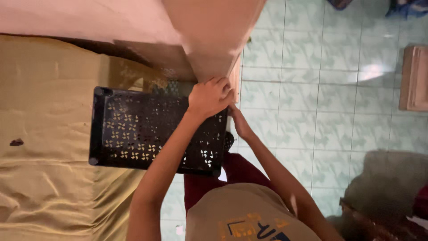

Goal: The person assembles a small black plastic stool by inserting legs into the seat and attaching rubber feet. They then place a beige plastic basket on the assembled stool.

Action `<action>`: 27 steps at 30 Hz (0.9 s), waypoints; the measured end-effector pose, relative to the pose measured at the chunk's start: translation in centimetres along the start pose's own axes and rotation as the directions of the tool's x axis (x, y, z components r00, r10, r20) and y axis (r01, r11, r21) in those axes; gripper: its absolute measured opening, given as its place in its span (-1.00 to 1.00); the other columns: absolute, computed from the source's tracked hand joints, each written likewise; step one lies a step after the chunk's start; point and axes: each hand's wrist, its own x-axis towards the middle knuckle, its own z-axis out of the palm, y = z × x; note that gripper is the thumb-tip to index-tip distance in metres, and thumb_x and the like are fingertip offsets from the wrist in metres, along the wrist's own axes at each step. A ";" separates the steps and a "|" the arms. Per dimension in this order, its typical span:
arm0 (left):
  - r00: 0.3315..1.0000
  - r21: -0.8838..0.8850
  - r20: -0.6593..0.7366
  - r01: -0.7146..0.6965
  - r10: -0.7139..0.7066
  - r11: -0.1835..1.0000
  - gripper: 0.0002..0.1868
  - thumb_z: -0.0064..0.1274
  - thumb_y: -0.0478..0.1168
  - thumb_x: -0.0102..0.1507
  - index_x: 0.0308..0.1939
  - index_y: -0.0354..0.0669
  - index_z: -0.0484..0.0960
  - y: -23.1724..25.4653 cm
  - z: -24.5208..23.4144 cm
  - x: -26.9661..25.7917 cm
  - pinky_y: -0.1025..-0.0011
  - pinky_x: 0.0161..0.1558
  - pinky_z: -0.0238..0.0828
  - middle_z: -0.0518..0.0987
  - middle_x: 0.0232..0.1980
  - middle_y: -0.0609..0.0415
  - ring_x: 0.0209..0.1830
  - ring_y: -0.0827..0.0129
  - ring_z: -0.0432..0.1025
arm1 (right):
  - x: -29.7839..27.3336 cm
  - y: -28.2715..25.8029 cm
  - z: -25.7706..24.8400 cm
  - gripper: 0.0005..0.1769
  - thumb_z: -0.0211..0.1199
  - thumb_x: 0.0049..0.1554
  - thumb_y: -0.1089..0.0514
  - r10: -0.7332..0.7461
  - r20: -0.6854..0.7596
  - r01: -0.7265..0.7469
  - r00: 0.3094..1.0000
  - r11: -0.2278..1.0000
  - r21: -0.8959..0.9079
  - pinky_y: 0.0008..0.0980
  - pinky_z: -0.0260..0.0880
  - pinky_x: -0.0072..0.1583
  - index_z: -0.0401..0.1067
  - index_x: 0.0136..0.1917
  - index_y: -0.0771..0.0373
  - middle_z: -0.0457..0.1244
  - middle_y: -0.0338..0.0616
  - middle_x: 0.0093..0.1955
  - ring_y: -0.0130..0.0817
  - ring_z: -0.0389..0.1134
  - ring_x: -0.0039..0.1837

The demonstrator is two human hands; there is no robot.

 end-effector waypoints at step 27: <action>0.767 -0.998 0.034 0.058 -0.640 0.016 -0.37 0.06 -0.24 0.26 0.42 -0.30 0.38 -25.9 -6.0 -26.5 0.37 0.17 0.40 0.56 0.20 0.07 0.14 0.36 0.44 | -6.6 -10.8 11.3 -0.35 0.04 0.23 0.36 -0.195 -0.417 0.114 0.888 0.971 -0.212 -0.43 0.22 0.41 0.09 0.58 0.40 0.22 -0.10 0.46 -0.39 0.25 0.41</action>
